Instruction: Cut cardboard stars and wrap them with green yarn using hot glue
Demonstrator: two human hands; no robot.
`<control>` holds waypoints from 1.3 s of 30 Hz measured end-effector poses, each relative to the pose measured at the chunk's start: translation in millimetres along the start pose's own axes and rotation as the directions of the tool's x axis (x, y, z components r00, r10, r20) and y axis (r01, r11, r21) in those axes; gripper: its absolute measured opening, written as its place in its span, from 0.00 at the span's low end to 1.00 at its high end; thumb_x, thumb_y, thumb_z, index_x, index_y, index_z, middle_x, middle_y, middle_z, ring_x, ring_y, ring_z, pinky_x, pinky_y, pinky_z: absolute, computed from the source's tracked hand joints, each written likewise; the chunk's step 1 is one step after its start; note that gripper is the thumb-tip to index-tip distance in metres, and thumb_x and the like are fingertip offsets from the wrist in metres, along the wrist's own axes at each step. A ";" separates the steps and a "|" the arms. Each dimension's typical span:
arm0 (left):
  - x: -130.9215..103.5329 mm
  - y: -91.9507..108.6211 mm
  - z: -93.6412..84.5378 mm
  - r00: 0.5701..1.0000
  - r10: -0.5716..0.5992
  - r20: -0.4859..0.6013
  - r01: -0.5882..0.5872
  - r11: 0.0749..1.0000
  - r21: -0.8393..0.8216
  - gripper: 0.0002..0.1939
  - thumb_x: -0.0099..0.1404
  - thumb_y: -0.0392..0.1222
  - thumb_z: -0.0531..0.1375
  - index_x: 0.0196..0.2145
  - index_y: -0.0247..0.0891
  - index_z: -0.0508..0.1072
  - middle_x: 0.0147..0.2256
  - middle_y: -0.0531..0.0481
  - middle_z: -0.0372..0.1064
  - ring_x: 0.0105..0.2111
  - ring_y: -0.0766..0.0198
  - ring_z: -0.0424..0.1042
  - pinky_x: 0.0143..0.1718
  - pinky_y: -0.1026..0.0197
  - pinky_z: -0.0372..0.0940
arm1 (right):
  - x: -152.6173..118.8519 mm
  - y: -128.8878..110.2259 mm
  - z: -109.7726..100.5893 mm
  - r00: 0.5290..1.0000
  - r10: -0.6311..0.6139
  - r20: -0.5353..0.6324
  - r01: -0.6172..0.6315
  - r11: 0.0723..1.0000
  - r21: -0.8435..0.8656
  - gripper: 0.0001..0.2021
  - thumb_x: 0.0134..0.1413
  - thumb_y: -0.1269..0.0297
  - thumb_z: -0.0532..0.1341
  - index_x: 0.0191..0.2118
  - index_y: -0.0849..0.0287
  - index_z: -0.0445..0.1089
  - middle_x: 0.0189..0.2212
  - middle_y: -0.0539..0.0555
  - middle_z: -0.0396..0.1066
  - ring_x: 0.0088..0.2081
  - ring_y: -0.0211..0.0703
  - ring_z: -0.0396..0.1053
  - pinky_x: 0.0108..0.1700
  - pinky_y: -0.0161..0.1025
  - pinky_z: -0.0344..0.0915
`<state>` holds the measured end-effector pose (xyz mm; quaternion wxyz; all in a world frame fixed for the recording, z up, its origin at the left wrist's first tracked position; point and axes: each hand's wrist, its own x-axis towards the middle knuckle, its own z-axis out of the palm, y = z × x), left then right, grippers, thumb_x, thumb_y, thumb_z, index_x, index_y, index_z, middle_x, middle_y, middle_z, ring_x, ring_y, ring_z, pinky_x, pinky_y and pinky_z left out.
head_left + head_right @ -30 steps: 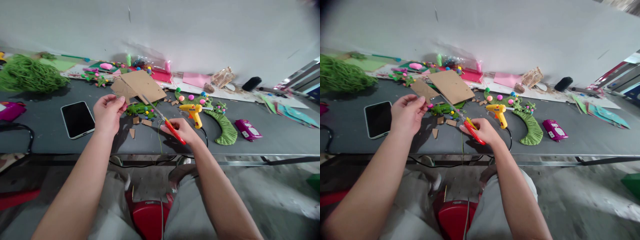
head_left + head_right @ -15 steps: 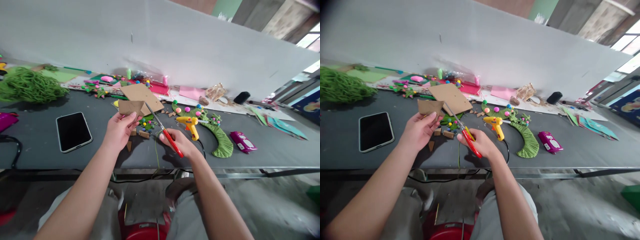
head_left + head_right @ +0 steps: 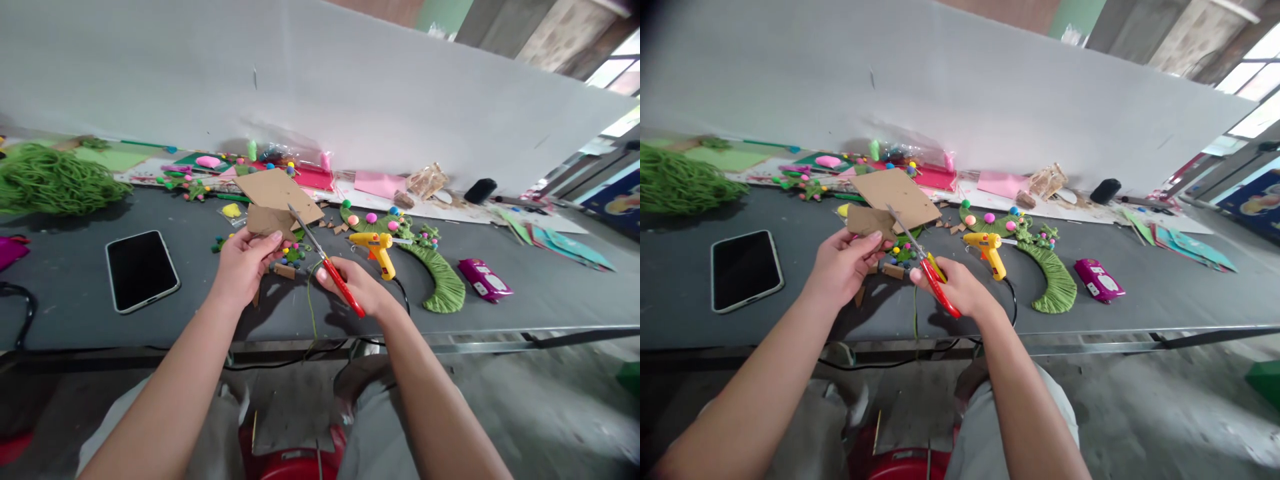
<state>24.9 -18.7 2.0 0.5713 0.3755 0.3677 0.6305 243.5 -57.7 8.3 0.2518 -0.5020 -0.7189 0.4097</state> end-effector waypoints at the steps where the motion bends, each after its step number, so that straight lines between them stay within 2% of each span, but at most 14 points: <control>1: -0.4 -0.1 0.3 1.000 0.004 0.001 -0.004 1.000 0.008 0.19 0.48 0.41 0.77 0.37 0.36 0.80 0.34 0.47 0.79 0.33 0.61 0.80 0.33 0.64 0.72 | 0.8 0.5 0.2 1.000 -0.005 -0.002 0.005 1.000 0.002 0.25 0.58 0.38 0.61 0.32 0.56 0.58 0.28 0.45 0.55 0.31 0.36 0.52 0.34 0.35 0.54; 10: 0.5 -1.4 -2.3 1.000 0.014 -0.009 -0.014 1.000 0.022 0.19 0.48 0.40 0.77 0.38 0.36 0.80 0.33 0.48 0.79 0.31 0.63 0.79 0.30 0.66 0.69 | 8.6 1.6 2.5 0.998 0.015 -0.054 -0.015 1.000 0.010 0.27 0.56 0.38 0.61 0.25 0.57 0.54 0.23 0.44 0.48 0.27 0.34 0.47 0.29 0.36 0.46; 17: 0.1 -0.7 1.3 1.000 0.000 -0.021 0.000 1.000 -0.021 0.17 0.48 0.39 0.77 0.36 0.36 0.79 0.31 0.50 0.77 0.30 0.65 0.77 0.30 0.67 0.68 | 9.5 2.1 4.1 0.996 0.008 -0.086 -0.004 0.999 0.048 0.29 0.53 0.35 0.62 0.24 0.57 0.57 0.20 0.45 0.51 0.24 0.33 0.48 0.27 0.37 0.45; 26: 3.6 0.7 1.0 0.999 0.015 -0.035 -0.016 1.000 -0.013 0.14 0.49 0.39 0.76 0.32 0.36 0.77 0.29 0.51 0.74 0.28 0.68 0.73 0.27 0.68 0.63 | 14.1 16.0 9.7 0.990 -0.012 -0.140 0.014 1.000 0.014 0.31 0.51 0.31 0.60 0.24 0.57 0.58 0.20 0.46 0.51 0.24 0.34 0.48 0.26 0.37 0.44; 30: 5.8 1.5 -1.2 0.996 0.067 -0.065 -0.069 0.997 -0.033 0.13 0.47 0.38 0.75 0.29 0.37 0.76 0.26 0.54 0.70 0.26 0.70 0.69 0.25 0.68 0.60 | 12.6 17.7 10.2 0.994 0.002 -0.114 0.006 0.997 0.075 0.30 0.53 0.32 0.60 0.25 0.57 0.57 0.22 0.46 0.51 0.25 0.35 0.49 0.27 0.37 0.45; 34: 8.5 3.5 -4.2 0.988 0.078 -0.135 -0.087 0.994 -0.060 0.16 0.47 0.39 0.75 0.35 0.40 0.78 0.29 0.54 0.74 0.28 0.70 0.72 0.27 0.68 0.63 | 7.1 13.1 6.9 0.998 0.013 -0.067 -0.007 0.996 0.087 0.26 0.54 0.37 0.63 0.28 0.57 0.60 0.24 0.45 0.52 0.27 0.35 0.49 0.28 0.36 0.47; 39: 11.8 6.0 -9.8 0.983 0.128 -0.133 -0.137 0.989 -0.059 0.16 0.51 0.40 0.75 0.38 0.44 0.79 0.31 0.55 0.76 0.31 0.68 0.76 0.30 0.67 0.65 | 1.0 5.5 4.4 1.000 0.023 -0.007 -0.023 0.997 0.067 0.25 0.55 0.38 0.63 0.31 0.57 0.62 0.26 0.45 0.55 0.28 0.35 0.51 0.30 0.36 0.51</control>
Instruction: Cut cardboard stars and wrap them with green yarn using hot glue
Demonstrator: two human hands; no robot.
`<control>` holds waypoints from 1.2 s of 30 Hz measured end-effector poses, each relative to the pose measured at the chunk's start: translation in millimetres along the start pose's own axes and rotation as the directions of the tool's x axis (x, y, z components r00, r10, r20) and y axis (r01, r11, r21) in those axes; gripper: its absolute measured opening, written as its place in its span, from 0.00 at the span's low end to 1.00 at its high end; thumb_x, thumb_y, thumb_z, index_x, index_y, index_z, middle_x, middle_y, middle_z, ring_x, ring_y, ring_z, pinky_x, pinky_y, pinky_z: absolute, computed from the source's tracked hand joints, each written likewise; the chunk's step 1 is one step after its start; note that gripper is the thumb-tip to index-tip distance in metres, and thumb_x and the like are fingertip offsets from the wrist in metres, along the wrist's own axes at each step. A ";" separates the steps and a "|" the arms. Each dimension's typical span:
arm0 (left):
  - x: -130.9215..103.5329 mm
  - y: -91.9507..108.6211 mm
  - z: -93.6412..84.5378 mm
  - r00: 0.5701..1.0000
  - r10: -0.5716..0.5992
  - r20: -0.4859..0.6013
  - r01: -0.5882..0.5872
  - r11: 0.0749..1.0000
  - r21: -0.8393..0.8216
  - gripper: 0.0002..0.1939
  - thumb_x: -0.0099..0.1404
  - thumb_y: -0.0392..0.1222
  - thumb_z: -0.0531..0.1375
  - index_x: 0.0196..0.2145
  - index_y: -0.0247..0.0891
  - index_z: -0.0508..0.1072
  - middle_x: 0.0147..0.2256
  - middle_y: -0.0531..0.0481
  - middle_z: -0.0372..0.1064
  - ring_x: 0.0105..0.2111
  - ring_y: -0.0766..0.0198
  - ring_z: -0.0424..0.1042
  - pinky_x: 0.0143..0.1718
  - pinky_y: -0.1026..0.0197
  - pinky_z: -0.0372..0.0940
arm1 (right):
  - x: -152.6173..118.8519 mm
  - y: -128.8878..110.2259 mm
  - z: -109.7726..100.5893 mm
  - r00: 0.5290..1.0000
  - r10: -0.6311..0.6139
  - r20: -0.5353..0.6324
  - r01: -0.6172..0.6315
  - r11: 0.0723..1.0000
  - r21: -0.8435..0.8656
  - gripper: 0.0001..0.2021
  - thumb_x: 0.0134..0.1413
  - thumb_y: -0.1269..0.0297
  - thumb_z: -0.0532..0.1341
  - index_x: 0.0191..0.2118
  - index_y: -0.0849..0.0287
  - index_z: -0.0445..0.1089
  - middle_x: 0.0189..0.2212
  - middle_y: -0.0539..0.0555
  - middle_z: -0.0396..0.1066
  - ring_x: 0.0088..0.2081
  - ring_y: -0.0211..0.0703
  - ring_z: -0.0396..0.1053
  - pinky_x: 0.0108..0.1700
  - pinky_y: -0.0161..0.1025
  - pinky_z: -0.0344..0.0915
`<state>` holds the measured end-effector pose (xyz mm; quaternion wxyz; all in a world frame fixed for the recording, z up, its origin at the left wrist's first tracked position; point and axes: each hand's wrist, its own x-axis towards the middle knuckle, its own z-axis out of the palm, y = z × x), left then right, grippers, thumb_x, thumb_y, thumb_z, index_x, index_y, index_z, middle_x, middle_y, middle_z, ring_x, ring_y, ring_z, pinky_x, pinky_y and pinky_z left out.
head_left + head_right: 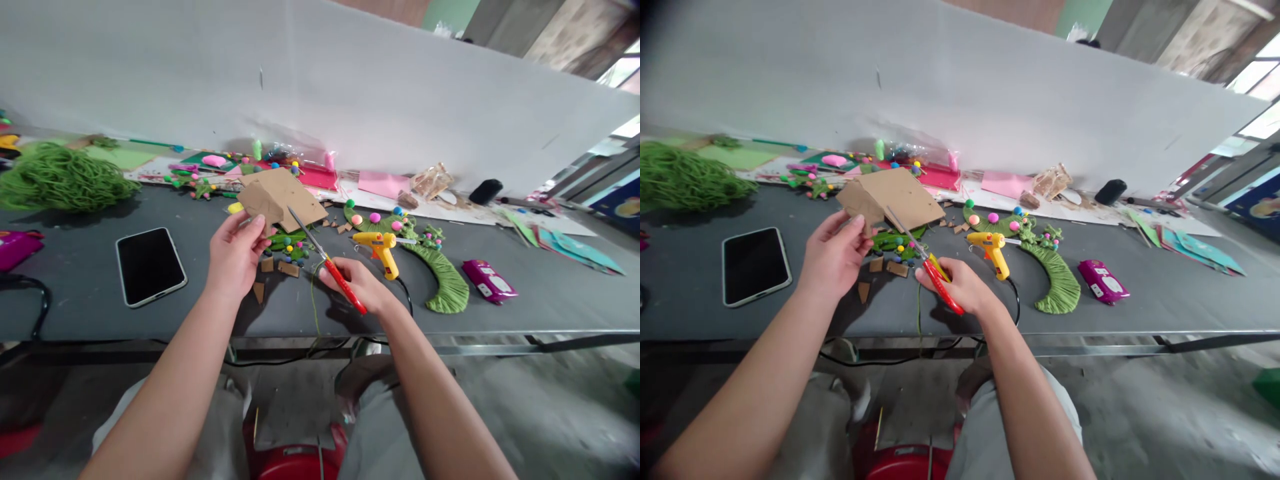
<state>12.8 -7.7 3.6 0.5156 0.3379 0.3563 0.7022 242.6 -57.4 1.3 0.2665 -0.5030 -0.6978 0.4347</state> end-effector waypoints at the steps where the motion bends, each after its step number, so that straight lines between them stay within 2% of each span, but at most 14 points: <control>1: 0.2 0.6 -0.6 1.000 0.017 0.003 -0.017 1.000 0.008 0.16 0.52 0.41 0.75 0.39 0.44 0.80 0.32 0.54 0.77 0.31 0.68 0.76 0.30 0.67 0.66 | -0.6 -1.2 0.3 1.000 0.007 0.006 -0.007 0.999 -0.034 0.25 0.55 0.38 0.63 0.31 0.57 0.62 0.26 0.45 0.56 0.28 0.36 0.52 0.30 0.36 0.51; 5: -0.8 3.0 -1.2 0.997 0.074 0.003 -0.074 0.996 0.047 0.16 0.53 0.41 0.74 0.41 0.45 0.82 0.37 0.52 0.78 0.31 0.69 0.75 0.30 0.67 0.66 | -1.5 -5.1 2.2 1.000 0.026 -0.003 -0.026 0.976 -0.217 0.25 0.53 0.38 0.64 0.29 0.56 0.59 0.25 0.45 0.57 0.28 0.36 0.52 0.30 0.35 0.51; 7: -0.6 3.8 -1.9 0.995 0.099 -0.006 -0.098 0.993 0.070 0.17 0.52 0.41 0.75 0.41 0.44 0.82 0.38 0.51 0.79 0.31 0.69 0.75 0.29 0.67 0.65 | -1.6 -6.6 2.5 1.000 0.023 -0.007 -0.024 0.969 -0.248 0.24 0.54 0.39 0.63 0.28 0.56 0.58 0.25 0.45 0.58 0.28 0.36 0.53 0.30 0.35 0.51; 15: 5.7 7.1 -10.3 0.981 0.187 -0.058 -0.179 0.977 0.119 0.18 0.49 0.40 0.77 0.39 0.44 0.81 0.29 0.53 0.76 0.29 0.65 0.76 0.30 0.65 0.68 | -1.4 -7.1 1.1 1.000 0.025 0.009 -0.023 0.979 -0.201 0.23 0.55 0.39 0.62 0.29 0.56 0.61 0.25 0.46 0.61 0.28 0.36 0.54 0.31 0.35 0.52; 29: 9.0 -2.1 -12.6 0.967 0.254 -0.018 -0.247 0.951 0.185 0.19 0.51 0.45 0.76 0.41 0.42 0.80 0.29 0.53 0.73 0.28 0.66 0.75 0.30 0.64 0.71 | -1.3 -9.4 4.1 0.999 0.032 -0.006 -0.033 0.967 -0.254 0.24 0.55 0.37 0.61 0.29 0.56 0.61 0.26 0.46 0.60 0.29 0.37 0.55 0.31 0.35 0.53; 36: 10.0 -4.3 -14.8 0.966 0.257 -0.007 -0.252 0.953 0.169 0.18 0.51 0.42 0.76 0.41 0.43 0.81 0.28 0.53 0.74 0.28 0.65 0.76 0.29 0.65 0.70 | -0.6 -10.5 4.1 0.999 0.037 -0.002 -0.036 0.969 -0.243 0.25 0.55 0.36 0.60 0.30 0.56 0.62 0.26 0.47 0.60 0.29 0.37 0.55 0.31 0.35 0.54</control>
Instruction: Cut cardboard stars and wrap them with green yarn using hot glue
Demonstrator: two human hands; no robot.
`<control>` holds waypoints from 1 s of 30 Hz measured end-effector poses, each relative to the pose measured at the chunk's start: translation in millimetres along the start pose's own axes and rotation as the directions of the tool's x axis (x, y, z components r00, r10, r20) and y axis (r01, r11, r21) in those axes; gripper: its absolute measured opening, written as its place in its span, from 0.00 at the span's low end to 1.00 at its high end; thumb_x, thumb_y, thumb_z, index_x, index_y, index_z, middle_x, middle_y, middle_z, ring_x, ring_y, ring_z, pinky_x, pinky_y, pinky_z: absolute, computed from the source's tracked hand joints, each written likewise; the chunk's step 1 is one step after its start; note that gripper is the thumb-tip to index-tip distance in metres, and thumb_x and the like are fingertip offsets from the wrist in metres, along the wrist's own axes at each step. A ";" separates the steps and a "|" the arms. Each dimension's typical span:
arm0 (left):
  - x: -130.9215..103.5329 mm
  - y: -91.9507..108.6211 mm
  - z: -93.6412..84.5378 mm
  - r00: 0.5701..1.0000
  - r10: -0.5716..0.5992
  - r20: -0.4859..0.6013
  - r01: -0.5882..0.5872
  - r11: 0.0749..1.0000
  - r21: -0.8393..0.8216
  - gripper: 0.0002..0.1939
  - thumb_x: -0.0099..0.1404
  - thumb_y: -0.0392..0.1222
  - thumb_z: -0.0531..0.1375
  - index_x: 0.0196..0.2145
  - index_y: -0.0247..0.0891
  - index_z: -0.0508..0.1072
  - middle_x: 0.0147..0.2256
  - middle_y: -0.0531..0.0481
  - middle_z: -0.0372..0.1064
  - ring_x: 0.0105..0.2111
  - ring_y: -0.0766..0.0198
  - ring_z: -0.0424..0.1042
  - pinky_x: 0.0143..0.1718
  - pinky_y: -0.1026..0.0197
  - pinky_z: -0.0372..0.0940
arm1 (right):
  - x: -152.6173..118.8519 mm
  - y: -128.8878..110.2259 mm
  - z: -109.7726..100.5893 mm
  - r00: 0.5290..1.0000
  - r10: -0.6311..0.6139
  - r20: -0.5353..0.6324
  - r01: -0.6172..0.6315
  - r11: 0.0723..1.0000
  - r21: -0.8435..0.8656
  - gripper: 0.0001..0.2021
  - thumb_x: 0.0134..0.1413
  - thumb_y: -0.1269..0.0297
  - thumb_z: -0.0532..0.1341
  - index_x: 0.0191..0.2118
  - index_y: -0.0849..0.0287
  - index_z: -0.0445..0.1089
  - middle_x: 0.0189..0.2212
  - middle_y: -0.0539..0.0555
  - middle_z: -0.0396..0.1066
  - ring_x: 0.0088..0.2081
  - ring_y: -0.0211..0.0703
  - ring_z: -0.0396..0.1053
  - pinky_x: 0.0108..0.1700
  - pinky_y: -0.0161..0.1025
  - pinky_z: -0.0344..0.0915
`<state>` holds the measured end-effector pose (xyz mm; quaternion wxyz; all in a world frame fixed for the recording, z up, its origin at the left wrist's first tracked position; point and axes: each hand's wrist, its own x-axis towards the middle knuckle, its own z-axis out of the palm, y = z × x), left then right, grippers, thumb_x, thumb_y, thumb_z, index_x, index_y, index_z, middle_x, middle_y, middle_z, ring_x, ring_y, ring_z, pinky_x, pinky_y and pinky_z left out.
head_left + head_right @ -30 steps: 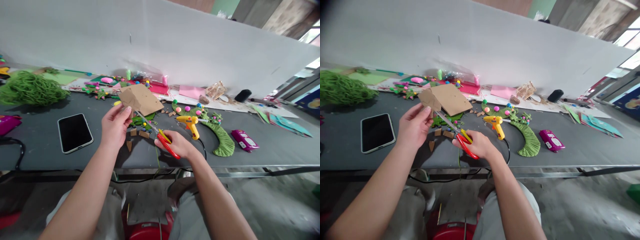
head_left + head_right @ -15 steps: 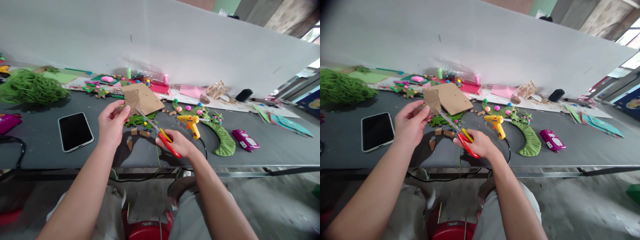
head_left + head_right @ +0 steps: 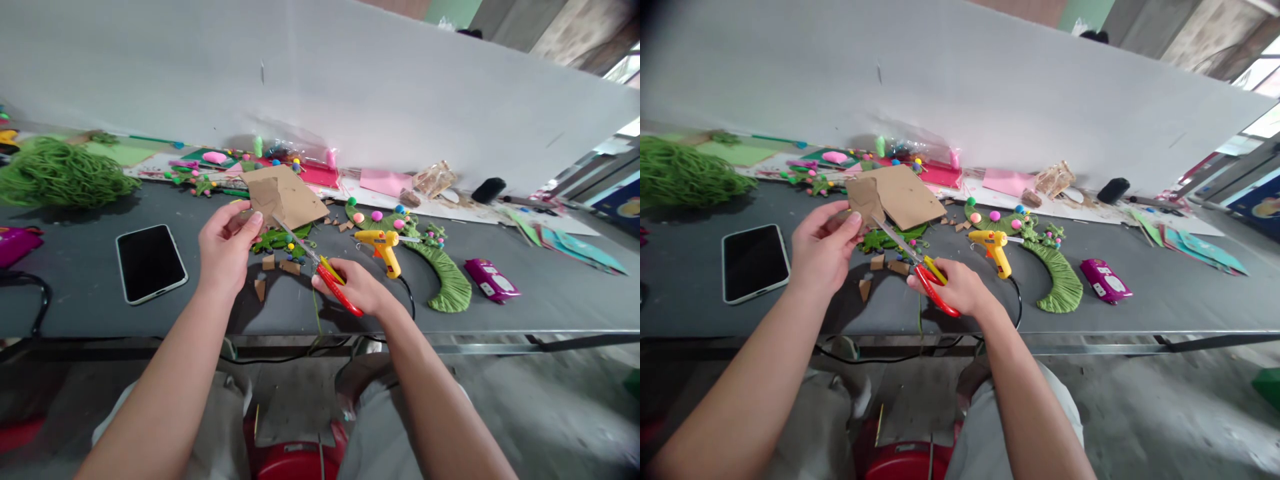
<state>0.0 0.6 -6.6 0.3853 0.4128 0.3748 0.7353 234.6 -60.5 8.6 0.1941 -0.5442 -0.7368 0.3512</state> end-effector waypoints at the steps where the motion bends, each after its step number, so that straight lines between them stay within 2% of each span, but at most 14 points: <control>1: -0.1 0.0 0.2 1.000 -0.002 0.001 0.002 1.000 -0.009 0.18 0.51 0.42 0.76 0.41 0.42 0.81 0.29 0.53 0.74 0.28 0.65 0.76 0.29 0.65 0.70 | 0.1 -0.1 0.0 1.000 -0.001 -0.002 0.001 1.000 -0.004 0.25 0.55 0.37 0.60 0.29 0.56 0.62 0.26 0.47 0.60 0.29 0.37 0.54 0.31 0.35 0.53; 14: -0.6 1.5 1.3 1.000 0.001 0.002 -0.001 1.000 -0.011 0.19 0.51 0.42 0.76 0.41 0.42 0.81 0.29 0.53 0.73 0.28 0.65 0.75 0.28 0.63 0.69 | 1.8 2.4 0.9 1.000 -0.003 -0.008 0.003 1.000 -0.005 0.22 0.55 0.41 0.63 0.29 0.56 0.63 0.26 0.46 0.60 0.29 0.36 0.54 0.31 0.34 0.53; 24: -1.0 0.9 2.3 1.000 -0.002 -0.020 0.002 1.000 0.003 0.19 0.50 0.43 0.76 0.40 0.42 0.80 0.29 0.53 0.74 0.27 0.66 0.75 0.27 0.63 0.68 | 3.8 3.8 -1.5 0.999 -0.025 0.034 0.022 0.997 0.071 0.20 0.55 0.44 0.64 0.31 0.58 0.68 0.25 0.45 0.58 0.28 0.35 0.53 0.30 0.34 0.51; 30: -1.3 0.4 3.3 1.000 -0.013 -0.021 0.013 1.000 0.005 0.19 0.50 0.44 0.76 0.40 0.43 0.80 0.28 0.53 0.73 0.28 0.64 0.75 0.29 0.62 0.69 | 5.6 5.9 -0.5 1.000 -0.027 -0.010 0.028 0.995 0.100 0.20 0.54 0.44 0.65 0.28 0.59 0.69 0.24 0.45 0.56 0.29 0.35 0.51 0.29 0.35 0.48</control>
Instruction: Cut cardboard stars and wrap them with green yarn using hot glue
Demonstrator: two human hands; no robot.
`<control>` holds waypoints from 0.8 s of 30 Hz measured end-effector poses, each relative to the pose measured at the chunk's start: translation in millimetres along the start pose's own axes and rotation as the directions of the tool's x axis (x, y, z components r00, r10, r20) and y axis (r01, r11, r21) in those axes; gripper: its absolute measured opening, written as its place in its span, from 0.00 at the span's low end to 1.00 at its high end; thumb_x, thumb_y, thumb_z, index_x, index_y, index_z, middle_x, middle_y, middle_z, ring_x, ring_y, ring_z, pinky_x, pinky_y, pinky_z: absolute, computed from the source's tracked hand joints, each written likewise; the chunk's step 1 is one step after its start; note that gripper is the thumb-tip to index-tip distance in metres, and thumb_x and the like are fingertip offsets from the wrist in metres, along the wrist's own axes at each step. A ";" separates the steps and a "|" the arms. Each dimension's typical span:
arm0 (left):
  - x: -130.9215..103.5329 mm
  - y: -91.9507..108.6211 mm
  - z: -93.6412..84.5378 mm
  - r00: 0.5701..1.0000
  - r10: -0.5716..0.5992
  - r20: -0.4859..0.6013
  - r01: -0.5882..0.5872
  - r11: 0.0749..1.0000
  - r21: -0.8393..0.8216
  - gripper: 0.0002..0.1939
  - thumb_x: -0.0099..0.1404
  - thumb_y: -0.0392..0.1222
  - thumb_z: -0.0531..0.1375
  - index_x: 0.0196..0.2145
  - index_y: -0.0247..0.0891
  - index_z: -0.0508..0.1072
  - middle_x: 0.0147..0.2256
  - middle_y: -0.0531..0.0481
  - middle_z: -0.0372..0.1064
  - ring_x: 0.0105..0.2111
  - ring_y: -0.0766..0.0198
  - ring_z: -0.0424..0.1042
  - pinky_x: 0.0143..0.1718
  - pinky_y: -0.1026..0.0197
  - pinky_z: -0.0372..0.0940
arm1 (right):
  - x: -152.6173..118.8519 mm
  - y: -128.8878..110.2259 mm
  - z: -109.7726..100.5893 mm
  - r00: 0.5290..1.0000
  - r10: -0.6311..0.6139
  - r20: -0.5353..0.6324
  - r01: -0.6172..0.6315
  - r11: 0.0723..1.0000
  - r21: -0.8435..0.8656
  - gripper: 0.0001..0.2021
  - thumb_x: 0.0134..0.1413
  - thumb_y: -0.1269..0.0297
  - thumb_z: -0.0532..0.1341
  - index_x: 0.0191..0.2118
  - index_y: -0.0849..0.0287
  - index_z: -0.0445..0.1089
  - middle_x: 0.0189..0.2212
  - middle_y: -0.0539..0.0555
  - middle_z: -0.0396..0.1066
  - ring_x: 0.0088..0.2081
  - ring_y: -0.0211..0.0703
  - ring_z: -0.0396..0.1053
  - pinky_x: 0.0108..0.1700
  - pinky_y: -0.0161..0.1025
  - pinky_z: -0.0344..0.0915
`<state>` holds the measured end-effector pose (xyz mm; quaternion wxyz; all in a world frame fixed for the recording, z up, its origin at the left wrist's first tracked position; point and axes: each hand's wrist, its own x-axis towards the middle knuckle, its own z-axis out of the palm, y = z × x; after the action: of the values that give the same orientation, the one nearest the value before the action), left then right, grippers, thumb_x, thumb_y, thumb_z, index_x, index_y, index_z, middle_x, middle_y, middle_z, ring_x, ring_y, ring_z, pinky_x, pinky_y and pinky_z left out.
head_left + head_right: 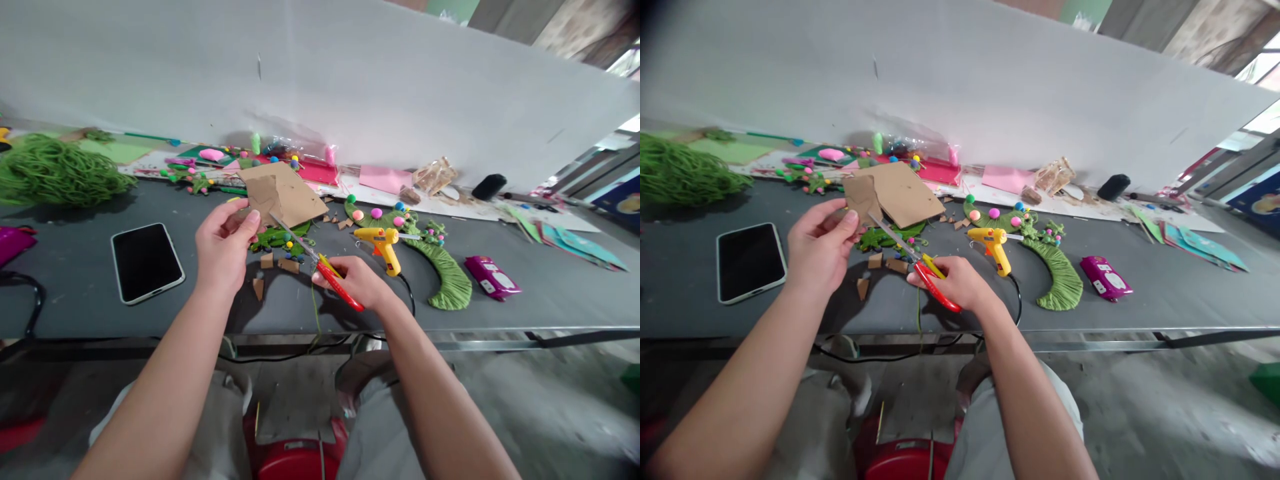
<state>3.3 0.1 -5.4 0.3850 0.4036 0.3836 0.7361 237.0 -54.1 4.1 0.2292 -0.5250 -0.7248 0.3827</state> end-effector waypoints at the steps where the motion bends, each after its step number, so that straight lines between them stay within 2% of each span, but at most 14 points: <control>1: -0.1 0.2 0.4 1.000 0.001 0.002 -0.001 1.000 0.000 0.19 0.50 0.43 0.76 0.40 0.43 0.80 0.28 0.53 0.73 0.28 0.64 0.75 0.28 0.62 0.69 | 0.4 0.4 -0.2 1.000 -0.003 -0.008 0.003 1.000 0.002 0.21 0.53 0.44 0.66 0.28 0.59 0.69 0.24 0.45 0.54 0.29 0.35 0.50 0.29 0.35 0.48; 8: -0.5 0.3 3.4 1.000 -0.009 -0.011 0.010 1.000 0.013 0.18 0.52 0.44 0.75 0.40 0.42 0.80 0.27 0.54 0.72 0.27 0.65 0.75 0.25 0.65 0.66 | 3.6 2.7 -1.5 1.000 -0.003 -0.029 0.003 1.000 0.012 0.25 0.50 0.40 0.66 0.24 0.60 0.66 0.23 0.45 0.50 0.28 0.35 0.47 0.28 0.36 0.44; 18: -1.1 -0.9 2.8 1.000 -0.018 -0.014 0.018 0.999 0.027 0.17 0.53 0.44 0.75 0.41 0.42 0.80 0.28 0.53 0.73 0.28 0.64 0.76 0.28 0.63 0.69 | 5.1 9.1 2.6 0.998 0.014 -0.054 -0.013 1.000 0.019 0.27 0.47 0.37 0.67 0.24 0.60 0.69 0.23 0.46 0.51 0.28 0.36 0.48 0.28 0.36 0.46; 24: -1.0 -0.5 3.5 0.999 -0.036 -0.021 0.035 0.999 -0.039 0.16 0.51 0.41 0.76 0.39 0.43 0.82 0.29 0.52 0.74 0.27 0.66 0.75 0.26 0.66 0.67 | 5.9 13.1 6.0 0.998 -0.003 -0.062 0.004 1.000 0.019 0.26 0.47 0.37 0.67 0.26 0.60 0.71 0.23 0.46 0.51 0.28 0.35 0.47 0.29 0.36 0.47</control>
<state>6.9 0.3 -4.8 0.4014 0.3812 0.3803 0.7409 238.3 -48.4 -10.3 0.2573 -0.5331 -0.7147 0.3726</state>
